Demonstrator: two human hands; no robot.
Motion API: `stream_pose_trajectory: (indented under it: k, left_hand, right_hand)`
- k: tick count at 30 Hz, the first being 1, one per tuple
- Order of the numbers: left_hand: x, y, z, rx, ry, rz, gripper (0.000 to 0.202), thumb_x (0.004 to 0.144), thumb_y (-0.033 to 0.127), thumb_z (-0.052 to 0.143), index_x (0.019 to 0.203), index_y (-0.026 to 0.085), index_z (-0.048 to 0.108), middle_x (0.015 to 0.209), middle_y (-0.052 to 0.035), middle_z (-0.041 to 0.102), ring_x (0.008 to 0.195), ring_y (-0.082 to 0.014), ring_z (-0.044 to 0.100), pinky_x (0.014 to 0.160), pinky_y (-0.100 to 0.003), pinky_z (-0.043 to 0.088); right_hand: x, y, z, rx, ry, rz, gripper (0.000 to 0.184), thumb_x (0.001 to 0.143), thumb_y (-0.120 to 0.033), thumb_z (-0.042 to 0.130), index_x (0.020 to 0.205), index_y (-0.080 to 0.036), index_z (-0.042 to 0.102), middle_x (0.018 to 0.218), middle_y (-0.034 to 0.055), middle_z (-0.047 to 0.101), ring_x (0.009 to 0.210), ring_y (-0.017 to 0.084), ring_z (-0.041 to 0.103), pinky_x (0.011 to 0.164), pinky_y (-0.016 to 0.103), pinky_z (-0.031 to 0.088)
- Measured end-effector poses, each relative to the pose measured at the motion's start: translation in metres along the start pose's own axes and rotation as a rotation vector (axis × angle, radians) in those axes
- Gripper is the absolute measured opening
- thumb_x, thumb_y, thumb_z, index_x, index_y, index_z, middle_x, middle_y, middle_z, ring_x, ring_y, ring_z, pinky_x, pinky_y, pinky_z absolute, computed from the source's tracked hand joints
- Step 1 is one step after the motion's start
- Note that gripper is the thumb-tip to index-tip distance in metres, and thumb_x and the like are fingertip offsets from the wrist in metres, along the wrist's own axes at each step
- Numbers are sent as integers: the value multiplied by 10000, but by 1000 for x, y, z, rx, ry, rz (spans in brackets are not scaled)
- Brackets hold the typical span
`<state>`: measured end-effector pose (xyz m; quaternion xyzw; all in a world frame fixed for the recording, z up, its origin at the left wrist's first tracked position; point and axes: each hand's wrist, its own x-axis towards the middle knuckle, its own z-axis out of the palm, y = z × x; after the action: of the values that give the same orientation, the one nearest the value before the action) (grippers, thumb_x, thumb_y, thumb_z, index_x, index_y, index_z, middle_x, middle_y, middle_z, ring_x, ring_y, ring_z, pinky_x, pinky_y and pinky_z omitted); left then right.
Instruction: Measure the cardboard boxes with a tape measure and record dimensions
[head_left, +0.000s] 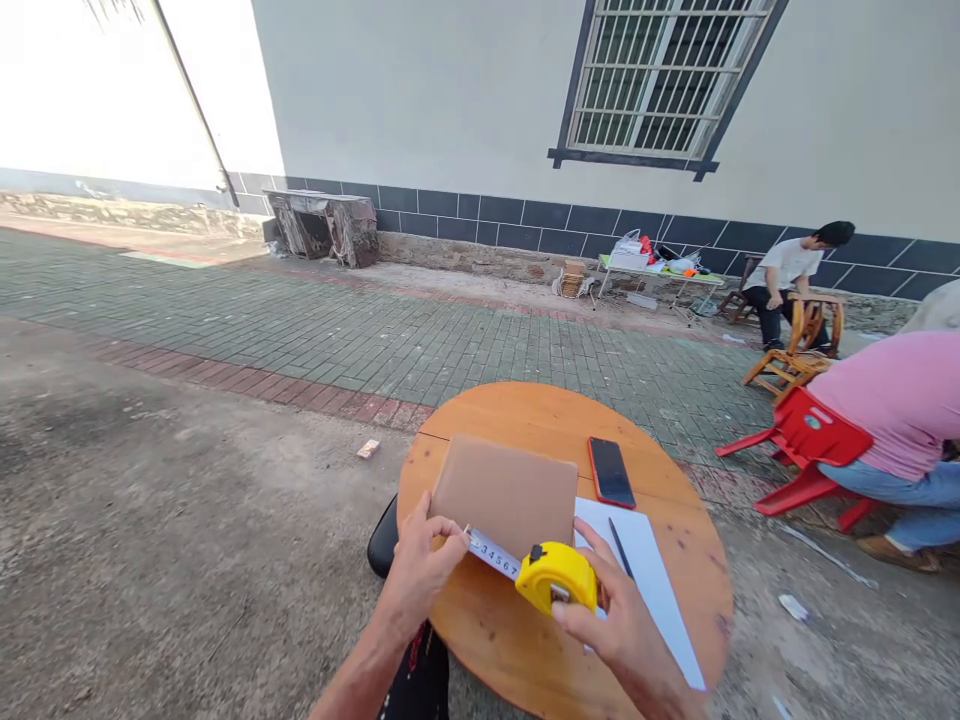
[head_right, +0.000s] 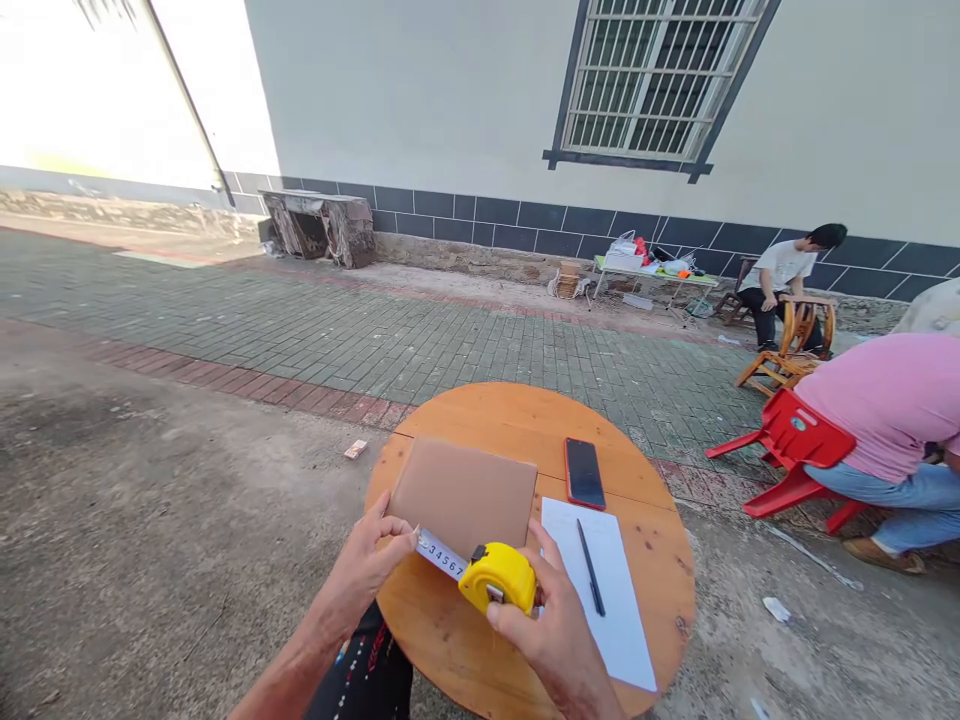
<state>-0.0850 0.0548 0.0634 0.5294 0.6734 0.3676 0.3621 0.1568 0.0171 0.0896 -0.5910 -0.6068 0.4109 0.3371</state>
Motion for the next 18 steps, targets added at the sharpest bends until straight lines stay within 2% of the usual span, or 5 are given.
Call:
stream_pose_trajectory:
  k: [3,7,12,14,18]
  left_hand:
    - [4,3,5,-19,-51,-27,174,720,341,561,664,212,664,1483,-124,450,1492,-329,122,1171,-484,131]
    - [11,2,14,-77,-59,16,196,738,370,537,676,209,630,1535,-140,375,1506,-299,63,1176,-466,110]
    - [19,6,24,-90,-86,59,194,736,386,542,654,222,604,1484,-157,443,1511,-272,38,1177,-458,117]
    - [19,7,26,-97,-73,50,206,733,399,544,647,221,604,1497,-153,424,1509,-282,49,1177,-463,121]
    - [12,7,24,-117,-62,51,235,740,432,535,646,226,599,1504,-128,422,1504,-294,86,1179,-471,126]
  right_hand:
    - [6,2,3,59,11,42,359,629,-311,616,939,-184,746,1533,127,396,1428,350,325,1017,407,438]
    - [11,4,-2,97,8,80,390,619,-322,621,959,-176,743,1534,127,387,1442,346,292,995,382,446]
    - [16,6,-15,12,3,29,287,631,-308,621,873,-226,751,1294,108,619,1497,311,142,1081,407,363]
    - [17,9,-17,-3,12,48,326,618,-312,622,906,-229,749,1391,93,550,1493,319,154,1127,424,306]
    - [16,18,-12,90,4,81,467,605,-318,627,1045,-201,732,1613,78,234,1471,329,225,1157,426,255]
